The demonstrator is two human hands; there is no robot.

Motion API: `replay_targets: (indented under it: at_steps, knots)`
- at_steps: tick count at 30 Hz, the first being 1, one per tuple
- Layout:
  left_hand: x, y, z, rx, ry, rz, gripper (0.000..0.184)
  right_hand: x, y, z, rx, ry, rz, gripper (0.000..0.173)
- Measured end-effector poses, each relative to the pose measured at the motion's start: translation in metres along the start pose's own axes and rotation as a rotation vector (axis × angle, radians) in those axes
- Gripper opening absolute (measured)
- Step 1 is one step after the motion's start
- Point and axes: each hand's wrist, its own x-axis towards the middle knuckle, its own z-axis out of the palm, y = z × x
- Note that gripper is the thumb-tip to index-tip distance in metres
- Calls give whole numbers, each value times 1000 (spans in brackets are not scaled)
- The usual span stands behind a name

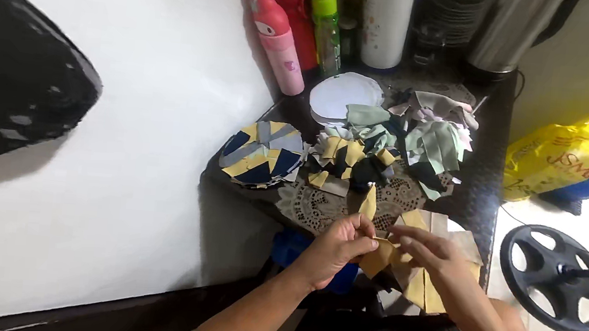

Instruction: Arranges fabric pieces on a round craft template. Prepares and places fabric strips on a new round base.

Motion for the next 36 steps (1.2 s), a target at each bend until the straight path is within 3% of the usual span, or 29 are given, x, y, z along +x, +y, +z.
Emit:
replay_targets:
  at_steps: [5,9,11,13,18,22,24,26,31,33,36]
  knots:
    - [11,-5,21,77,-97,-25,11,-29,23,-12,62,103,-52,11]
    - [13,-9,40,112,-134,16,10,-49,30,-19,-99,292,-130,11]
    - [12,-14,48,131,-94,132,8,-61,35,-16,-247,470,-217,19]
    - [10,-24,56,208,-35,314,5,-72,37,-8,-178,559,-254,21]
    - [2,-54,80,627,38,787,5,-84,36,10,296,448,-183,27]
    - [-5,-69,83,749,26,904,9,-86,38,7,499,462,-93,20]
    - [-8,-68,80,663,-20,869,11,-87,40,2,525,455,-69,19]
    - [-9,-63,77,498,-51,727,15,-89,42,-2,523,409,-69,19]
    - [-2,-31,71,68,-301,6,30,-93,41,-7,466,326,-102,19]
    - [1,-28,71,4,-326,-67,21,-92,41,-8,438,332,-117,19]
    - [4,-29,75,51,-224,-20,10,-88,43,-11,297,406,-143,15]
